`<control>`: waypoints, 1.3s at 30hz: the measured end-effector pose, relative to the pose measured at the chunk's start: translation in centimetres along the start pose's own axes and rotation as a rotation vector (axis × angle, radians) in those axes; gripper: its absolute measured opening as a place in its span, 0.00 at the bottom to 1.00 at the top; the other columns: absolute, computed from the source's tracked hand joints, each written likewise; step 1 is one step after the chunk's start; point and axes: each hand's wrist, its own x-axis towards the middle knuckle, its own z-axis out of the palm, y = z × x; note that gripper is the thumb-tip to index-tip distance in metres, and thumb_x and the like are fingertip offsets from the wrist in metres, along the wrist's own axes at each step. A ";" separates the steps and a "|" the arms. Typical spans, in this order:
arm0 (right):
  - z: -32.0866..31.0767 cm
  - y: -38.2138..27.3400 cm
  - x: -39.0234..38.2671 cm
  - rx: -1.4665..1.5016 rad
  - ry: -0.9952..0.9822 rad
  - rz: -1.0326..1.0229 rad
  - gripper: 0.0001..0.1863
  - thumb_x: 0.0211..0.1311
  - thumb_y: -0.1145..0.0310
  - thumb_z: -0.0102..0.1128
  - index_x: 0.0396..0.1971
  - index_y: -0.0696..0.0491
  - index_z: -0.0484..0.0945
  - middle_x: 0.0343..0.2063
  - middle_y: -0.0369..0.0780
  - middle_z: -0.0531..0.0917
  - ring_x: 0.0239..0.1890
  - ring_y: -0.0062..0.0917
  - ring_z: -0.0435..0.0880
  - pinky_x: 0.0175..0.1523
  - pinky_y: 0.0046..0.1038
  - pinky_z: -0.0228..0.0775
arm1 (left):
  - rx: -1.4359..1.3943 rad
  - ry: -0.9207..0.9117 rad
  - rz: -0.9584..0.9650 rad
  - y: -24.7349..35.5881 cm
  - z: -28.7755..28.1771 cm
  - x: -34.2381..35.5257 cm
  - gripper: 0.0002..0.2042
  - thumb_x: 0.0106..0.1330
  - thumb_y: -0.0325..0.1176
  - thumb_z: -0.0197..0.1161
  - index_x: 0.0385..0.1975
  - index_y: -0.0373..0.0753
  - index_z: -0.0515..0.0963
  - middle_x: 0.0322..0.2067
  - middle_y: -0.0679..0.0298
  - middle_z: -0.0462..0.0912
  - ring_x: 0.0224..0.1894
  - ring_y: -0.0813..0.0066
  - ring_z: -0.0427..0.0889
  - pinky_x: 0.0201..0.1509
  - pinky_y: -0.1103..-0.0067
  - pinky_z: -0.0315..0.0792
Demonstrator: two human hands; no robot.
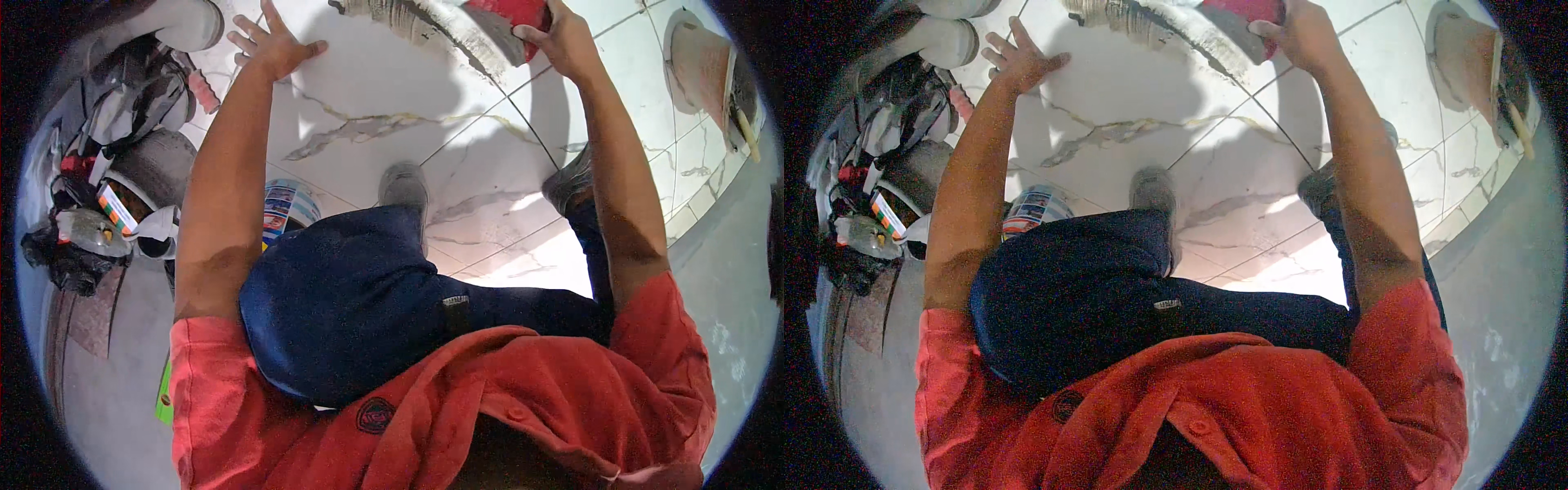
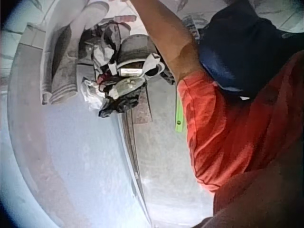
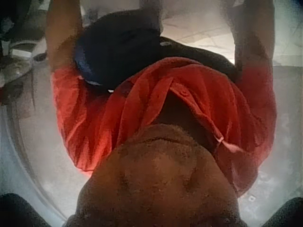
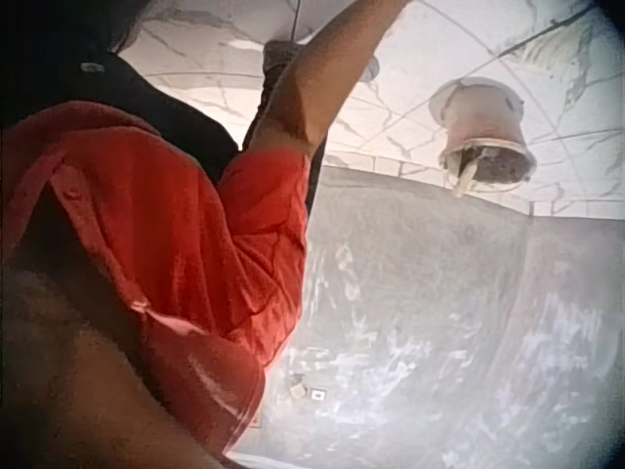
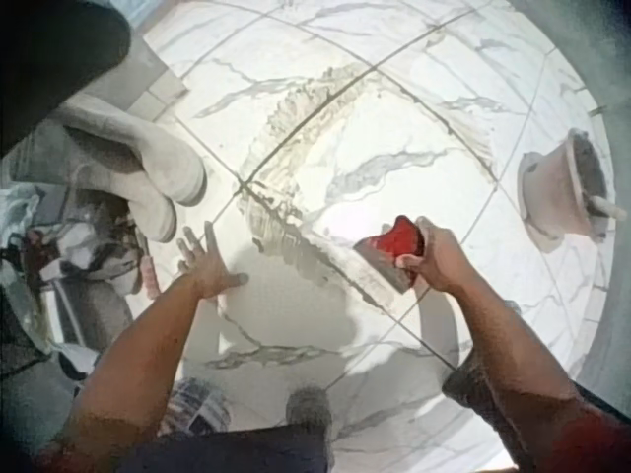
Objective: Applying grout or joint filler between floor tiles using a red spatula.
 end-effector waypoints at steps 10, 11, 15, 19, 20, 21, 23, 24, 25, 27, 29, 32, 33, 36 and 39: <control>0.9 -0.1 0.4 -0.127 0.040 -0.069 0.22 0.48 0.68 0.69 0.40 0.62 0.72 0.32 0.53 0.80 0.38 0.46 0.81 0.45 0.42 0.71 | -0.031 0.009 0.027 0.8 -0.2 -0.4 0.65 0.49 0.65 0.69 0.70 0.44 0.22 0.66 0.28 0.19 0.68 0.22 0.23 0.64 0.35 0.39; 0.8 1.1 0.3 -0.088 0.067 -0.218 0.23 0.49 0.66 0.71 0.42 0.60 0.73 0.32 0.52 0.81 0.35 0.45 0.82 0.43 0.40 0.72 | -0.031 0.008 0.029 0.8 -0.3 -0.6 0.65 0.49 0.65 0.69 0.70 0.44 0.22 0.66 0.28 0.19 0.68 0.22 0.23 0.64 0.35 0.39; 4.3 5.1 -0.1 -0.326 -0.014 -0.519 0.26 0.49 0.66 0.72 0.48 0.57 0.74 0.33 0.50 0.82 0.37 0.46 0.82 0.43 0.37 0.73 | -0.044 -0.030 0.015 1.4 -0.6 -0.6 0.66 0.48 0.65 0.70 0.70 0.44 0.22 0.66 0.28 0.19 0.68 0.22 0.23 0.65 0.35 0.40; 2.8 4.1 -0.9 -0.304 0.035 -0.224 0.23 0.52 0.60 0.70 0.41 0.57 0.71 0.37 0.53 0.81 0.42 0.47 0.81 0.47 0.42 0.72 | -0.024 -0.053 -0.002 1.4 -1.2 -0.7 0.67 0.47 0.66 0.70 0.70 0.44 0.21 0.66 0.28 0.18 0.68 0.23 0.22 0.65 0.36 0.39; 1.9 3.5 -1.5 -0.197 -0.007 -0.125 0.23 0.52 0.60 0.71 0.40 0.57 0.71 0.37 0.53 0.81 0.42 0.46 0.81 0.47 0.41 0.72 | -0.027 -0.059 0.003 1.3 -1.3 -0.8 0.67 0.47 0.66 0.69 0.70 0.44 0.21 0.66 0.28 0.18 0.68 0.23 0.22 0.65 0.36 0.39; 1.8 4.3 -1.2 -0.269 0.042 -0.133 0.21 0.52 0.61 0.71 0.39 0.56 0.72 0.37 0.53 0.82 0.42 0.45 0.81 0.46 0.41 0.72 | -0.022 -0.062 0.002 1.3 -1.3 -1.1 0.67 0.47 0.66 0.69 0.70 0.44 0.21 0.66 0.28 0.18 0.68 0.23 0.22 0.65 0.36 0.39; 2.0 4.4 -1.7 -0.286 0.020 -0.189 0.21 0.52 0.62 0.71 0.41 0.56 0.72 0.38 0.53 0.81 0.42 0.45 0.81 0.47 0.41 0.72 | -0.018 -0.064 -0.031 1.9 -1.3 -0.8 0.65 0.48 0.65 0.69 0.71 0.45 0.23 0.67 0.30 0.21 0.69 0.25 0.22 0.66 0.37 0.39; 2.4 4.4 -2.2 -0.301 -0.008 -0.248 0.21 0.53 0.63 0.70 0.42 0.56 0.72 0.38 0.53 0.81 0.42 0.45 0.81 0.48 0.40 0.72 | -0.019 -0.061 -0.026 1.9 -1.3 -0.9 0.65 0.48 0.65 0.69 0.71 0.45 0.23 0.67 0.30 0.21 0.69 0.25 0.22 0.66 0.37 0.39; 3.7 4.4 -2.7 -0.166 -0.042 -0.323 0.23 0.53 0.63 0.70 0.46 0.57 0.72 0.36 0.52 0.81 0.42 0.47 0.80 0.49 0.40 0.71 | -0.024 -0.058 -0.020 1.4 -1.0 -0.9 0.65 0.48 0.65 0.70 0.71 0.45 0.23 0.67 0.30 0.21 0.69 0.25 0.22 0.66 0.37 0.39; 4.0 6.0 -2.3 -0.395 0.077 -0.321 0.25 0.53 0.64 0.70 0.48 0.58 0.72 0.35 0.52 0.81 0.42 0.46 0.81 0.49 0.39 0.72 | -0.047 -0.036 0.007 1.4 -0.6 -0.6 0.65 0.48 0.65 0.70 0.71 0.46 0.23 0.68 0.30 0.21 0.69 0.25 0.22 0.66 0.36 0.38; 2.7 6.4 -2.3 -0.374 0.134 -0.220 0.24 0.53 0.64 0.70 0.46 0.59 0.72 0.31 0.51 0.82 0.38 0.45 0.82 0.45 0.38 0.74 | -0.031 -0.046 -0.014 1.7 -0.9 -0.7 0.65 0.49 0.64 0.70 0.71 0.45 0.23 0.68 0.31 0.20 0.69 0.26 0.22 0.66 0.36 0.38; 1.0 5.5 -2.4 -0.250 0.140 -0.146 0.21 0.53 0.63 0.70 0.41 0.57 0.72 0.26 0.49 0.83 0.33 0.45 0.84 0.39 0.38 0.75 | -0.010 -0.063 -0.041 2.0 -1.4 -1.1 0.65 0.49 0.64 0.69 0.71 0.45 0.22 0.68 0.32 0.20 0.70 0.27 0.22 0.66 0.37 0.38; 1.7 4.8 -2.5 -0.152 0.088 -0.202 0.21 0.53 0.63 0.70 0.41 0.57 0.72 0.26 0.49 0.83 0.33 0.46 0.84 0.40 0.39 0.75 | -0.005 -0.071 -0.051 2.0 -1.6 -1.2 0.65 0.49 0.64 0.69 0.71 0.45 0.22 0.68 0.32 0.19 0.70 0.27 0.22 0.67 0.38 0.38; 3.8 2.3 -1.1 -0.352 0.043 -0.301 0.22 0.53 0.61 0.70 0.41 0.56 0.72 0.31 0.50 0.82 0.38 0.49 0.82 0.44 0.41 0.73 | -0.016 -0.065 -0.032 1.9 -1.1 -0.8 0.65 0.49 0.64 0.70 0.71 0.46 0.22 0.68 0.32 0.20 0.70 0.27 0.22 0.67 0.38 0.38; 3.8 4.5 -0.1 -0.385 0.182 -0.347 0.23 0.51 0.60 0.72 0.39 0.59 0.72 0.29 0.51 0.82 0.34 0.45 0.83 0.40 0.40 0.73 | -0.025 -0.065 -0.033 2.7 -1.2 -0.6 0.65 0.49 0.64 0.70 0.71 0.46 0.22 0.68 0.32 0.20 0.70 0.27 0.22 0.67 0.38 0.37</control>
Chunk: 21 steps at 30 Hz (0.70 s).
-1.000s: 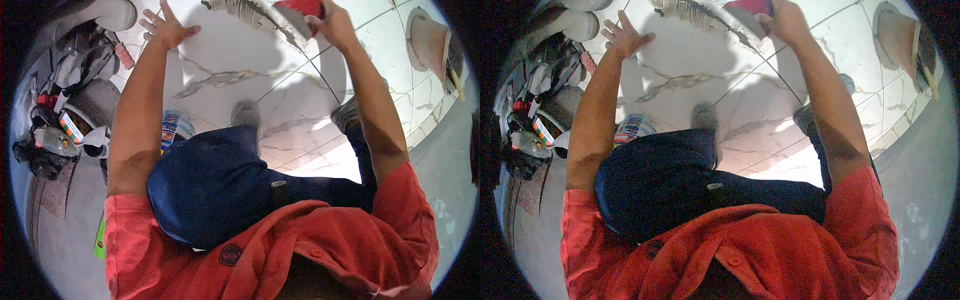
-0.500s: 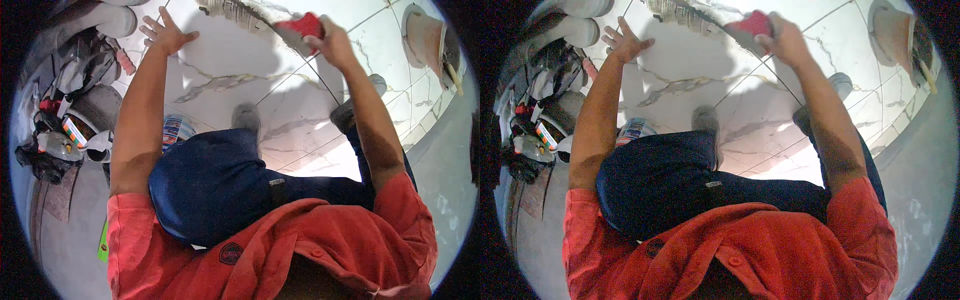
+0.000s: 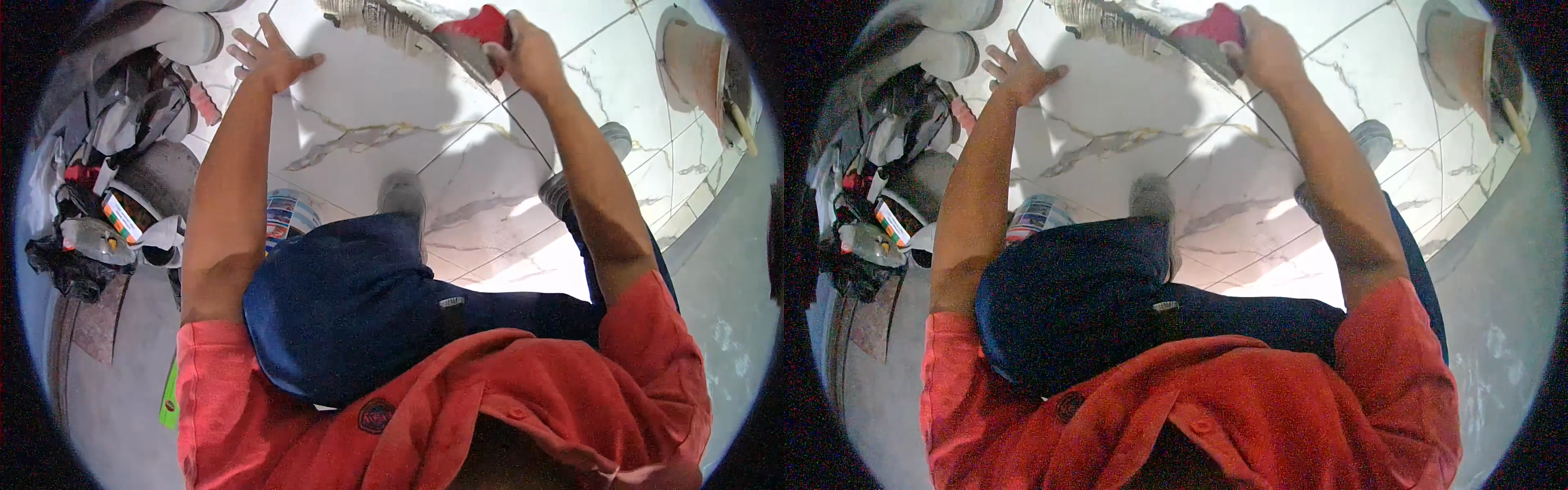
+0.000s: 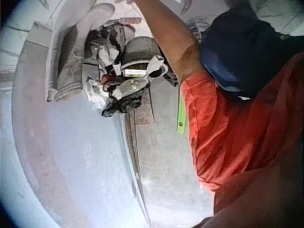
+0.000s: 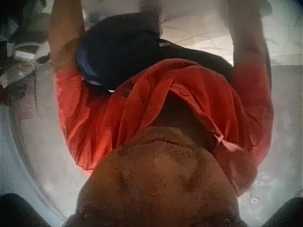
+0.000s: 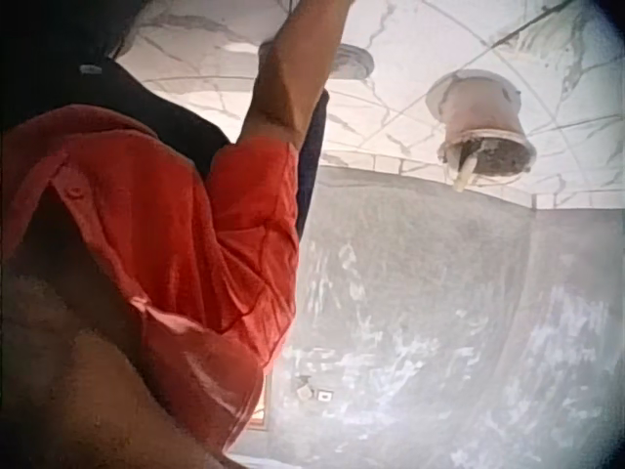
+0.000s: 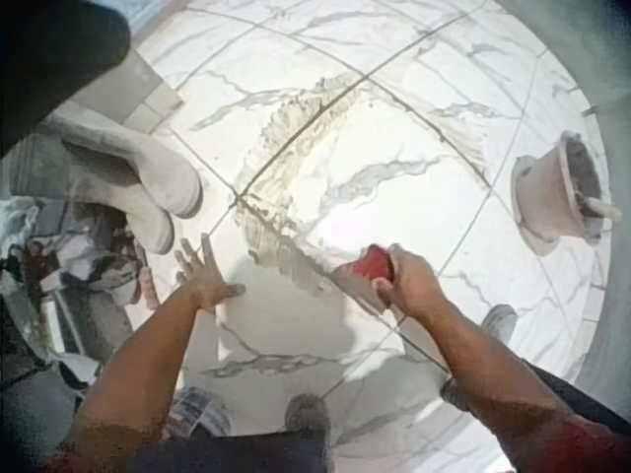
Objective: Applying grout or joint filler between floor tiles using a red spatula.
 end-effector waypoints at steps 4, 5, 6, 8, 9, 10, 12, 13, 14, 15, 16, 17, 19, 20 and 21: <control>-2.1 -1.4 0.4 0.176 -0.057 0.155 0.23 0.51 0.60 0.71 0.41 0.58 0.73 0.31 0.50 0.83 0.36 0.44 0.83 0.42 0.39 0.73 | 0.022 0.015 0.007 -1.3 -0.1 -0.2 0.66 0.49 0.65 0.69 0.69 0.44 0.20 0.66 0.28 0.19 0.69 0.23 0.24 0.64 0.35 0.42; -1.8 -1.3 0.2 0.226 -0.067 0.101 0.25 0.52 0.61 0.70 0.45 0.56 0.71 0.33 0.51 0.82 0.39 0.48 0.82 0.45 0.42 0.73 | 0.019 0.019 0.012 -1.2 0.0 -0.2 0.66 0.49 0.65 0.69 0.69 0.44 0.20 0.66 0.28 0.19 0.69 0.23 0.24 0.64 0.35 0.42; -1.0 -1.6 0.0 0.127 -0.112 0.069 0.25 0.51 0.60 0.71 0.44 0.57 0.72 0.33 0.51 0.82 0.38 0.48 0.82 0.45 0.42 0.73 | -0.003 0.007 0.003 -1.1 0.2 -0.3 0.66 0.48 0.64 0.70 0.70 0.45 0.22 0.67 0.29 0.19 0.69 0.24 0.23 0.66 0.37 0.39; 0.5 -1.9 0.3 0.090 -0.014 -0.043 0.22 0.50 0.61 0.73 0.39 0.57 0.73 0.28 0.49 0.83 0.33 0.43 0.84 0.40 0.38 0.74 | -0.023 0.014 -0.015 -0.9 0.2 -0.1 0.66 0.47 0.64 0.71 0.71 0.45 0.23 0.67 0.31 0.19 0.69 0.25 0.22 0.67 0.38 0.37; 0.7 -1.7 0.5 0.094 -0.007 -0.053 0.22 0.50 0.61 0.73 0.39 0.57 0.73 0.28 0.49 0.83 0.33 0.43 0.84 0.40 0.38 0.74 | -0.030 0.001 0.006 -0.6 0.3 0.0 0.66 0.47 0.64 0.72 0.71 0.46 0.23 0.67 0.31 0.18 0.69 0.25 0.22 0.67 0.39 0.36; 0.6 -3.3 0.9 0.145 -0.018 -0.007 0.22 0.50 0.62 0.73 0.39 0.57 0.73 0.28 0.49 0.83 0.33 0.44 0.83 0.39 0.38 0.73 | -0.029 -0.008 0.004 -1.3 0.2 0.0 0.67 0.46 0.64 0.72 0.71 0.46 0.23 0.67 0.31 0.18 0.69 0.24 0.21 0.68 0.39 0.35; 0.7 -6.3 1.7 0.199 -0.057 0.012 0.21 0.50 0.62 0.73 0.38 0.57 0.73 0.28 0.49 0.83 0.33 0.45 0.83 0.40 0.39 0.73 | -0.032 0.005 -0.007 -1.7 -0.2 -0.3 0.67 0.46 0.64 0.72 0.71 0.46 0.23 0.67 0.31 0.18 0.69 0.24 0.21 0.68 0.39 0.36; 1.3 -8.2 2.5 0.204 -0.071 -0.022 0.21 0.50 0.61 0.73 0.37 0.57 0.73 0.28 0.49 0.82 0.33 0.46 0.83 0.40 0.39 0.73 | -0.043 0.016 0.009 -1.6 -0.3 -0.5 0.67 0.46 0.64 0.72 0.71 0.45 0.22 0.67 0.31 0.18 0.69 0.24 0.21 0.68 0.39 0.36; 2.5 -9.2 3.4 0.224 -0.060 -0.075 0.22 0.50 0.60 0.72 0.37 0.57 0.73 0.30 0.49 0.83 0.35 0.46 0.83 0.40 0.40 0.73 | -0.048 -0.003 0.019 -1.0 -0.5 -0.5 0.68 0.45 0.64 0.72 0.71 0.46 0.22 0.67 0.31 0.19 0.69 0.25 0.22 0.68 0.39 0.37; 2.4 -11.5 4.2 0.218 -0.020 -0.187 0.22 0.51 0.60 0.71 0.38 0.57 0.73 0.31 0.50 0.83 0.36 0.47 0.83 0.41 0.41 0.73 | -0.051 0.008 0.022 -0.7 -0.6 -0.3 0.68 0.45 0.64 0.72 0.71 0.46 0.22 0.67 0.31 0.19 0.69 0.25 0.22 0.68 0.39 0.37; 3.3 -13.6 5.0 0.216 -0.021 -0.157 0.18 0.52 0.61 0.66 0.38 0.56 0.74 0.33 0.50 0.82 0.42 0.46 0.82 0.47 0.45 0.73 | -0.020 -0.016 -0.016 -1.0 -0.4 -0.4 0.68 0.44 0.64 0.73 0.71 0.47 0.22 0.68 0.32 0.19 0.70 0.26 0.22 0.68 0.40 0.38; 4.2 -14.1 5.8 0.209 -0.013 -0.159 0.18 0.52 0.61 0.66 0.38 0.56 0.74 0.33 0.50 0.82 0.42 0.46 0.82 0.47 0.45 0.73 | 0.001 -0.041 -0.039 -0.4 -0.5 -0.5 0.69 0.44 0.64 0.73 0.71 0.47 0.22 0.68 0.32 0.19 0.70 0.27 0.23 0.68 0.40 0.38; 6.1 -14.6 7.2 0.243 0.052 -0.110 0.18 0.51 0.63 0.66 0.39 0.56 0.74 0.31 0.49 0.81 0.41 0.46 0.82 0.45 0.45 0.74 | -0.005 -0.028 -0.023 0.1 -0.7 -0.6 0.69 0.42 0.64 0.74 0.71 0.48 0.22 0.68 0.34 0.19 0.70 0.28 0.23 0.69 0.41 0.38; 6.4 -14.4 7.4 0.218 0.091 -0.127 0.19 0.51 0.63 0.66 0.40 0.57 0.74 0.32 0.50 0.82 0.39 0.47 0.82 0.44 0.44 0.74 | -0.018 -0.030 -0.022 0.0 -0.8 -0.7 0.69 0.42 0.63 0.74 0.71 0.48 0.22 0.69 0.34 0.19 0.70 0.28 0.23 0.69 0.41 0.37; 6.3 -13.6 7.8 0.212 0.094 -0.127 0.19 0.51 0.63 0.66 0.40 0.57 0.74 0.32 0.50 0.82 0.39 0.47 0.82 0.44 0.44 0.74 | -0.031 -0.033 -0.018 0.2 -0.9 -0.6 0.69 0.43 0.63 0.74 0.71 0.48 0.22 0.69 0.34 0.19 0.70 0.28 0.22 0.69 0.41 0.37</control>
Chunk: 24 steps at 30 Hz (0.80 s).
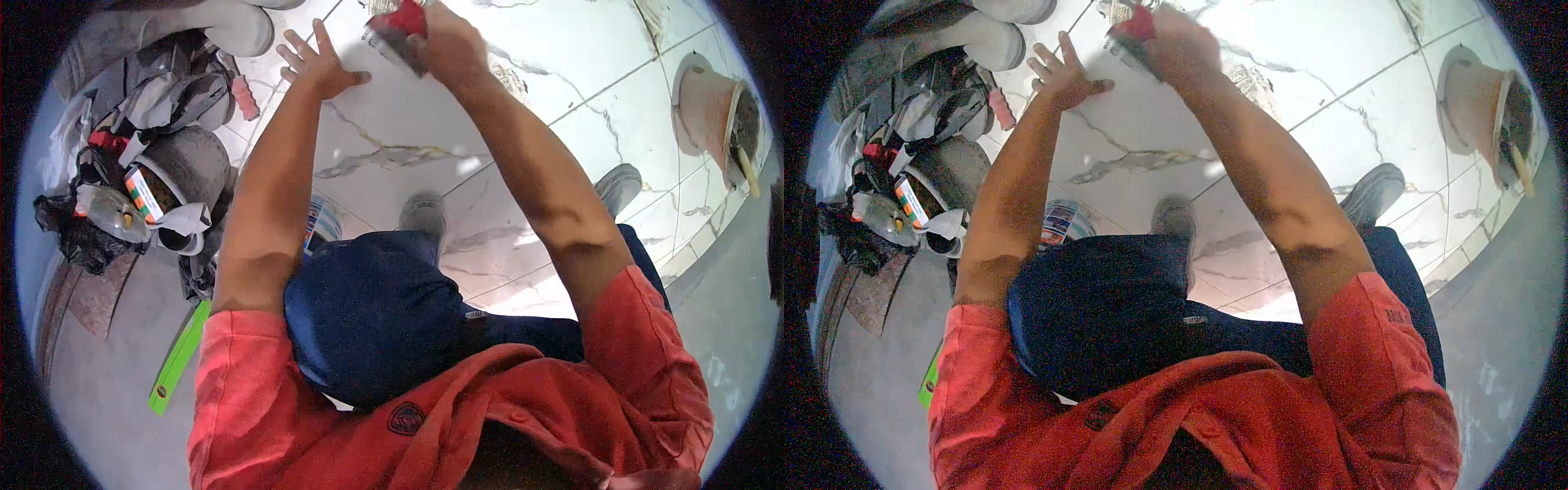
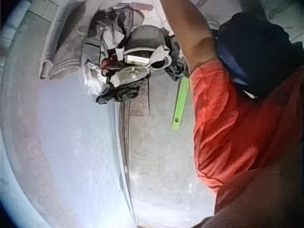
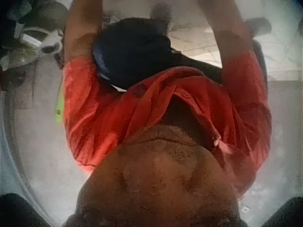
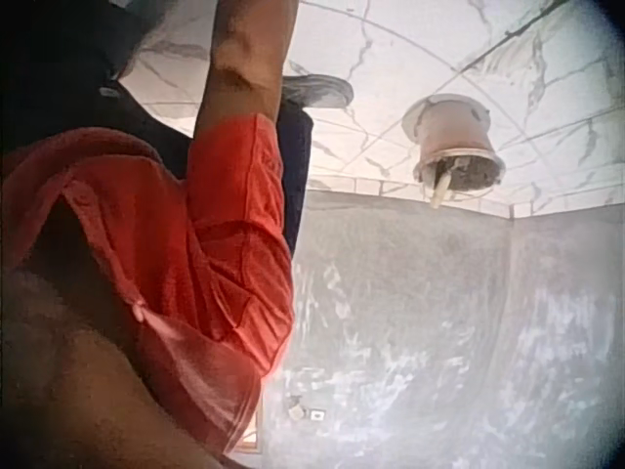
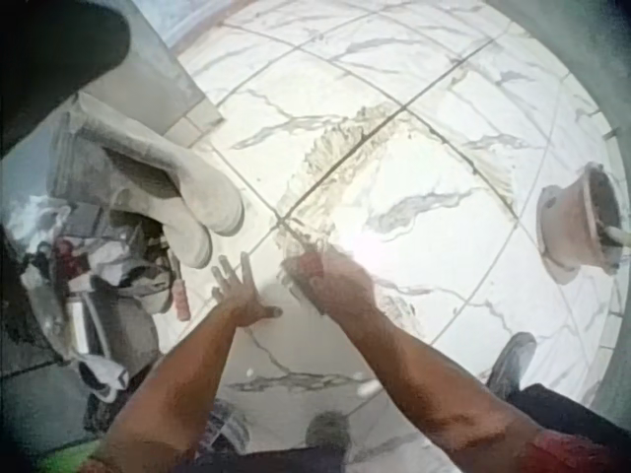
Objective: Applying grout or joint filler between floor tiles using a red spatula.
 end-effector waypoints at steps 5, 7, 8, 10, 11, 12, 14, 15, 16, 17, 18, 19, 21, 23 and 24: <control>-5.8 -1.4 1.0 -0.054 -0.040 0.275 0.21 0.52 0.64 0.66 0.41 0.60 0.71 0.35 0.55 0.80 0.41 0.51 0.79 0.46 0.45 0.71 | -0.006 -0.008 -0.008 -1.4 -0.1 -0.3 0.69 0.43 0.63 0.74 0.71 0.49 0.22 0.68 0.35 0.18 0.70 0.29 0.20 0.69 0.41 0.35; -6.9 -1.4 0.9 -0.040 -0.085 0.272 0.22 0.52 0.63 0.66 0.41 0.60 0.71 0.36 0.54 0.81 0.42 0.51 0.80 0.47 0.44 0.71 | -0.002 -0.018 -0.005 -1.4 0.1 -0.2 0.68 0.43 0.63 0.73 0.71 0.49 0.21 0.68 0.35 0.18 0.70 0.29 0.19 0.69 0.41 0.34; -7.1 -1.0 1.0 -0.065 -0.144 0.249 0.22 0.52 0.63 0.67 0.41 0.60 0.71 0.35 0.54 0.81 0.42 0.50 0.80 0.47 0.44 0.71 | -0.013 -0.007 0.009 -1.3 0.1 -0.2 0.68 0.44 0.64 0.73 0.71 0.50 0.21 0.68 0.35 0.17 0.70 0.29 0.19 0.69 0.41 0.34; -7.1 0.7 0.9 -0.092 -0.200 0.227 0.23 0.51 0.63 0.68 0.41 0.60 0.71 0.35 0.54 0.81 0.42 0.50 0.80 0.47 0.43 0.71 | -0.027 0.004 0.027 -1.1 0.2 -0.1 0.68 0.44 0.64 0.72 0.71 0.50 0.20 0.68 0.35 0.17 0.70 0.29 0.19 0.69 0.41 0.34; -6.8 2.5 0.4 -0.162 -0.131 0.196 0.23 0.51 0.63 0.69 0.41 0.60 0.72 0.35 0.54 0.81 0.42 0.49 0.80 0.47 0.42 0.71 | -0.009 0.001 0.028 -0.8 0.3 0.1 0.68 0.44 0.64 0.72 0.70 0.50 0.20 0.68 0.35 0.17 0.70 0.28 0.19 0.68 0.40 0.34; -6.5 4.2 0.0 -0.231 -0.061 0.166 0.22 0.50 0.63 0.69 0.41 0.60 0.72 0.34 0.54 0.82 0.41 0.49 0.81 0.47 0.42 0.71 | 0.009 -0.002 0.030 -0.4 0.4 0.3 0.68 0.45 0.64 0.72 0.70 0.51 0.19 0.68 0.35 0.17 0.70 0.28 0.19 0.68 0.40 0.34; -8.6 2.0 -0.2 -0.101 -0.119 0.370 0.22 0.48 0.64 0.71 0.40 0.60 0.74 0.35 0.53 0.82 0.42 0.47 0.82 0.47 0.40 0.71 | 0.008 0.002 0.024 -1.3 0.7 0.2 0.68 0.44 0.64 0.72 0.70 0.50 0.19 0.68 0.35 0.17 0.70 0.28 0.19 0.68 0.40 0.34; -9.2 2.1 -0.2 -0.093 -0.136 0.364 0.21 0.51 0.63 0.69 0.41 0.59 0.74 0.37 0.53 0.82 0.44 0.46 0.81 0.49 0.39 0.71 | 0.002 0.020 0.034 -1.5 0.7 0.2 0.68 0.44 0.64 0.72 0.70 0.50 0.19 0.68 0.35 0.17 0.69 0.28 0.19 0.68 0.39 0.35; -9.8 2.4 -0.3 -0.091 -0.143 0.361 0.21 0.54 0.61 0.66 0.43 0.59 0.75 0.40 0.53 0.82 0.45 0.44 0.81 0.51 0.39 0.71 | 0.004 0.019 0.040 -1.4 0.7 0.2 0.68 0.44 0.64 0.72 0.70 0.50 0.19 0.68 0.35 0.17 0.69 0.28 0.19 0.68 0.39 0.35; -9.7 2.9 -0.8 -0.092 -0.139 0.366 0.21 0.54 0.61 0.66 0.43 0.59 0.75 0.40 0.53 0.82 0.45 0.44 0.81 0.51 0.39 0.71 | 0.002 0.020 0.036 -1.3 0.7 0.2 0.69 0.44 0.65 0.72 0.70 0.49 0.19 0.68 0.34 0.17 0.69 0.27 0.19 0.68 0.39 0.35; -9.1 3.7 -1.5 -0.026 -0.181 0.280 0.21 0.53 0.61 0.68 0.41 0.59 0.74 0.35 0.53 0.82 0.41 0.47 0.81 0.47 0.41 0.71 | 0.000 0.021 0.032 -1.3 0.6 0.2 0.69 0.44 0.65 0.72 0.70 0.49 0.20 0.68 0.34 0.17 0.69 0.27 0.19 0.68 0.39 0.35; -8.5 4.4 -2.3 0.036 -0.222 0.197 0.22 0.52 0.61 0.70 0.39 0.58 0.72 0.30 0.53 0.82 0.37 0.50 0.82 0.44 0.43 0.72 | -0.001 0.019 0.041 -1.3 0.6 0.0 0.69 0.44 0.65 0.72 0.70 0.49 0.20 0.68 0.34 0.17 0.69 0.27 0.19 0.68 0.39 0.35; -7.6 6.0 -2.9 -0.278 -0.160 0.138 0.23 0.51 0.60 0.71 0.39 0.58 0.72 0.30 0.53 0.83 0.35 0.47 0.83 0.42 0.41 0.73 | 0.011 -0.028 0.001 -0.6 0.4 0.4 0.69 0.43 0.65 0.72 0.70 0.49 0.20 0.68 0.33 0.18 0.69 0.27 0.20 0.67 0.38 0.36; -8.0 6.3 -3.1 -0.278 -0.065 0.151 0.22 0.51 0.59 0.71 0.38 0.58 0.73 0.30 0.52 0.83 0.34 0.45 0.84 0.40 0.40 0.74 | 0.020 -0.008 0.017 -0.9 0.4 0.3 0.69 0.43 0.66 0.72 0.71 0.48 0.21 0.68 0.33 0.18 0.69 0.27 0.20 0.67 0.38 0.36; -8.7 6.7 -3.1 -0.245 -0.035 0.204 0.23 0.51 0.59 0.71 0.38 0.58 0.74 0.30 0.51 0.83 0.33 0.44 0.84 0.40 0.39 0.75 | 0.024 0.017 0.035 -1.0 0.5 0.2 0.69 0.43 0.66 0.72 0.71 0.48 0.21 0.68 0.33 0.18 0.69 0.26 0.21 0.67 0.38 0.37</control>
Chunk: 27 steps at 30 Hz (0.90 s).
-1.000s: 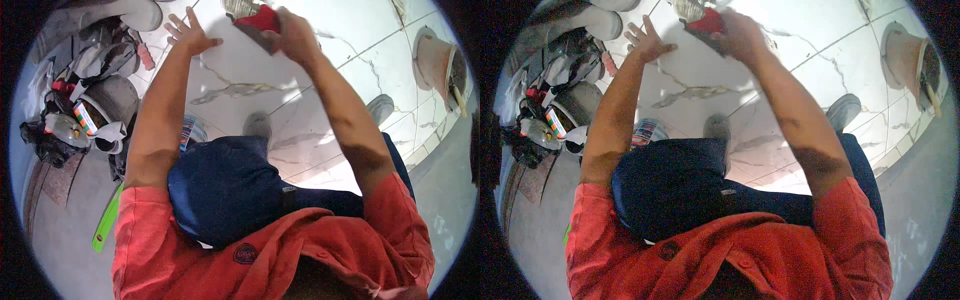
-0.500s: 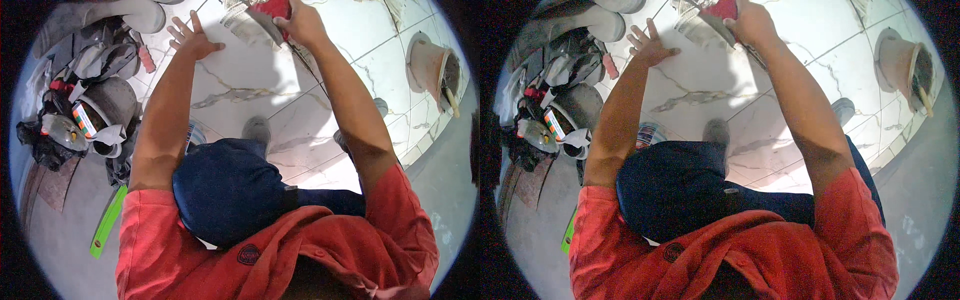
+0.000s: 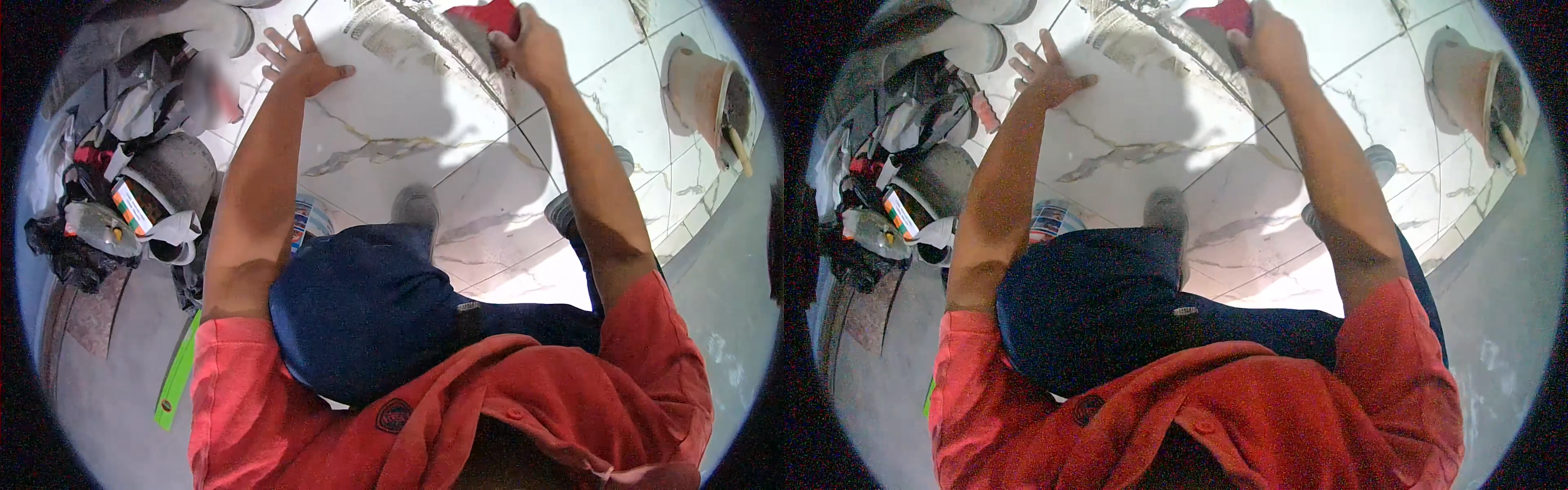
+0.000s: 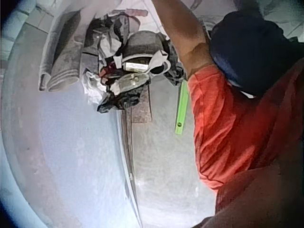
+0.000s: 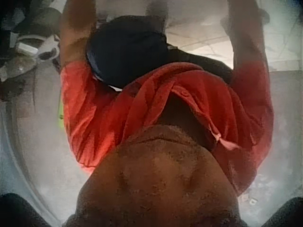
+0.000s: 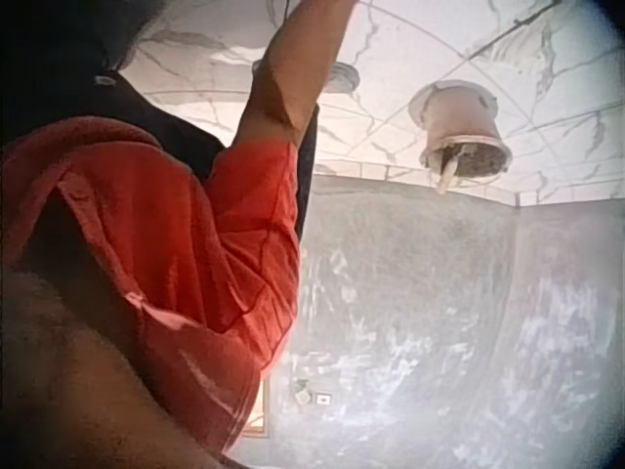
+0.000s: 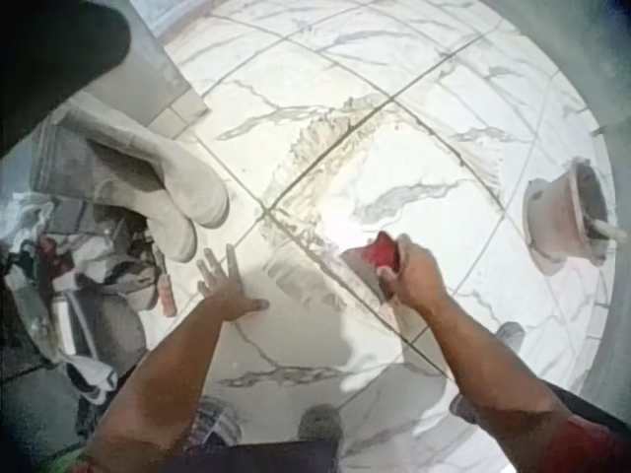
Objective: Applying grout or joint filler between floor tiles using a red spatula.
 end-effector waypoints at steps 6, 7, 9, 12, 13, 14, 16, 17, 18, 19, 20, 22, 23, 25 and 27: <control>1.3 1.1 -3.4 0.039 -0.065 -0.111 0.21 0.50 0.60 0.72 0.34 0.59 0.72 0.28 0.52 0.82 0.32 0.44 0.83 0.38 0.38 0.74 | 0.022 -0.024 -0.020 0.0 0.2 0.3 0.69 0.43 0.66 0.71 0.71 0.47 0.22 0.67 0.31 0.19 0.69 0.26 0.22 0.66 0.37 0.38; 1.3 1.8 -3.5 0.021 -0.030 -0.098 0.21 0.51 0.60 0.72 0.33 0.58 0.71 0.27 0.51 0.81 0.32 0.44 0.83 0.38 0.38 0.74 | 0.025 -0.027 -0.017 0.2 0.1 0.3 0.69 0.43 0.66 0.71 0.71 0.47 0.22 0.67 0.31 0.19 0.69 0.26 0.22 0.66 0.37 0.38; 0.6 3.9 -3.4 0.009 0.007 -0.012 0.21 0.51 0.61 0.72 0.32 0.58 0.71 0.27 0.51 0.81 0.32 0.44 0.83 0.38 0.37 0.74 | -0.006 -0.016 -0.018 0.6 0.0 0.3 0.68 0.44 0.65 0.72 0.71 0.46 0.22 0.67 0.31 0.18 0.69 0.26 0.21 0.66 0.37 0.37; -0.7 3.7 -3.6 0.163 -0.016 0.088 0.20 0.50 0.62 0.72 0.35 0.58 0.73 0.28 0.50 0.82 0.33 0.43 0.83 0.38 0.35 0.74 | -0.027 0.012 -0.013 -0.8 -0.1 0.1 0.68 0.45 0.63 0.73 0.71 0.46 0.22 0.67 0.31 0.18 0.69 0.26 0.20 0.66 0.37 0.37; -0.4 4.0 -4.0 0.216 -0.117 0.026 0.22 0.51 0.61 0.71 0.40 0.57 0.73 0.31 0.50 0.82 0.36 0.45 0.83 0.42 0.38 0.74 | -0.029 0.010 -0.002 -0.7 0.0 0.2 0.68 0.45 0.63 0.73 0.71 0.46 0.22 0.67 0.31 0.18 0.69 0.26 0.20 0.66 0.37 0.37; 0.1 4.3 -4.5 0.267 -0.217 -0.037 0.25 0.51 0.60 0.70 0.45 0.56 0.73 0.35 0.51 0.83 0.39 0.46 0.83 0.46 0.40 0.74 | -0.024 0.001 -0.010 -0.5 0.1 0.3 0.68 0.45 0.63 0.73 0.71 0.46 0.22 0.67 0.31 0.18 0.69 0.26 0.20 0.66 0.37 0.36; 1.6 4.2 -5.7 0.121 -0.181 -0.106 0.25 0.52 0.61 0.69 0.49 0.53 0.72 0.36 0.50 0.82 0.41 0.47 0.82 0.48 0.41 0.73 | -0.019 -0.010 -0.015 0.0 0.2 0.2 0.68 0.45 0.62 0.73 0.71 0.46 0.22 0.67 0.31 0.17 0.69 0.26 0.20 0.66 0.37 0.36; 1.2 4.8 -5.6 0.085 -0.154 -0.052 0.25 0.53 0.60 0.69 0.48 0.54 0.72 0.36 0.50 0.82 0.41 0.47 0.82 0.48 0.42 0.73 | -0.022 -0.015 -0.010 0.3 0.1 0.2 0.67 0.46 0.62 0.73 0.71 0.45 0.22 0.67 0.31 0.17 0.69 0.26 0.20 0.67 0.37 0.36; 0.6 5.5 -5.4 0.049 -0.127 0.001 0.24 0.53 0.60 0.69 0.47 0.55 0.72 0.35 0.50 0.82 0.41 0.46 0.82 0.47 0.42 0.73 | -0.025 -0.019 -0.004 0.6 0.0 0.1 0.67 0.46 0.61 0.73 0.71 0.45 0.22 0.67 0.31 0.17 0.69 0.26 0.20 0.67 0.37 0.36; -0.1 5.1 -5.3 0.018 -0.131 0.075 0.22 0.54 0.60 0.69 0.43 0.56 0.72 0.33 0.50 0.83 0.40 0.46 0.82 0.45 0.42 0.73 | -0.019 -0.021 -0.006 0.4 -0.1 0.1 0.67 0.46 0.61 0.73 0.71 0.45 0.22 0.67 0.31 0.17 0.69 0.26 0.20 0.67 0.37 0.36; -0.2 5.7 -5.2 0.030 -0.065 0.042 0.21 0.54 0.59 0.69 0.40 0.56 0.72 0.31 0.50 0.83 0.37 0.46 0.83 0.42 0.42 0.73 | -0.007 -0.023 -0.021 0.3 -0.3 0.1 0.67 0.47 0.61 0.72 0.70 0.45 0.21 0.67 0.31 0.17 0.69 0.26 0.19 0.67 0.38 0.36; -1.2 5.9 -5.4 0.095 -0.065 0.026 0.23 0.53 0.60 0.69 0.43 0.56 0.72 0.31 0.50 0.83 0.36 0.47 0.83 0.41 0.41 0.73 | 0.004 -0.024 -0.029 0.2 -0.4 0.0 0.67 0.48 0.61 0.72 0.70 0.44 0.21 0.67 0.31 0.17 0.69 0.26 0.19 0.67 0.38 0.35; -1.1 5.8 -5.8 0.149 -0.107 -0.010 0.24 0.53 0.60 0.69 0.45 0.56 0.72 0.32 0.51 0.83 0.37 0.47 0.83 0.42 0.42 0.73 | 0.020 -0.031 -0.037 0.2 -0.5 0.0 0.67 0.48 0.62 0.71 0.70 0.44 0.21 0.67 0.31 0.17 0.69 0.26 0.19 0.67 0.38 0.35; 0.4 5.3 -6.9 0.091 -0.202 -0.082 0.25 0.53 0.62 0.69 0.49 0.55 0.72 0.35 0.52 0.82 0.41 0.47 0.82 0.47 0.43 0.72 | 0.050 -0.054 -0.041 0.3 -0.6 -0.1 0.66 0.49 0.63 0.70 0.70 0.43 0.19 0.67 0.31 0.16 0.69 0.27 0.20 0.68 0.39 0.35; 0.3 6.1 -7.6 0.063 -0.103 -0.036 0.23 0.54 0.62 0.68 0.47 0.55 0.73 0.36 0.52 0.82 0.42 0.48 0.81 0.49 0.44 0.72 | 0.044 -0.055 -0.029 1.2 -0.6 0.0 0.66 0.49 0.63 0.70 0.69 0.43 0.19 0.67 0.31 0.16 0.69 0.26 0.20 0.68 0.39 0.35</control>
